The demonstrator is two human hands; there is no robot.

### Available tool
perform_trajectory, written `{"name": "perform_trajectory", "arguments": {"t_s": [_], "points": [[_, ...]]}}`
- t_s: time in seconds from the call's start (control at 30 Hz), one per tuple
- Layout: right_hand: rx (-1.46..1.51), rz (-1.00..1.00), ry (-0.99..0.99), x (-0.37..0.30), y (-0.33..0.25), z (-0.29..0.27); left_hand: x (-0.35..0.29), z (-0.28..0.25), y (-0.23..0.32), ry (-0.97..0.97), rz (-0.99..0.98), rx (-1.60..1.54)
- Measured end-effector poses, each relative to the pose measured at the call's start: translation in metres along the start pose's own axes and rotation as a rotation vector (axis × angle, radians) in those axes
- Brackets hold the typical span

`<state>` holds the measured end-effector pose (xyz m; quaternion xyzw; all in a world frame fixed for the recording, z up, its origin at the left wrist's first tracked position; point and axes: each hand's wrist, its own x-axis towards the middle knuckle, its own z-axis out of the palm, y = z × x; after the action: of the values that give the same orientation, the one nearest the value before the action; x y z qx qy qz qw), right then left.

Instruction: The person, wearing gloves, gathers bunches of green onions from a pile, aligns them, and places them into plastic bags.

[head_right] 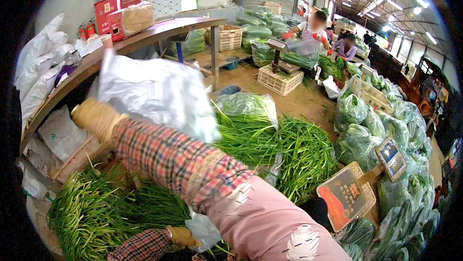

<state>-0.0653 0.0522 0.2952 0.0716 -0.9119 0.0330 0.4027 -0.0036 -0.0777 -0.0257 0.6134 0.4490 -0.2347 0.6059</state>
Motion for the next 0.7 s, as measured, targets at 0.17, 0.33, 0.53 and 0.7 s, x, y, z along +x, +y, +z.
{"name": "perform_trajectory", "arguments": {"t_s": [0.17, 0.33, 0.53, 0.7], "points": [[0.321, 0.636, -0.453, -0.09, 0.055, 0.052, -0.005, -0.023, 0.03, 0.109, -0.038, 0.144], [0.127, 0.615, -0.635, -0.19, 0.048, -0.008, -0.047, -0.014, 0.023, 0.871, 0.065, 0.084], [0.274, 0.94, -0.3, -0.314, 0.02, -0.102, -0.066, -0.023, 0.067, 1.319, -0.324, 0.328], [1.318, 0.882, -0.515, -0.34, -0.042, -0.135, -0.081, -0.1, 0.057, 1.006, -0.132, -0.288]]}}
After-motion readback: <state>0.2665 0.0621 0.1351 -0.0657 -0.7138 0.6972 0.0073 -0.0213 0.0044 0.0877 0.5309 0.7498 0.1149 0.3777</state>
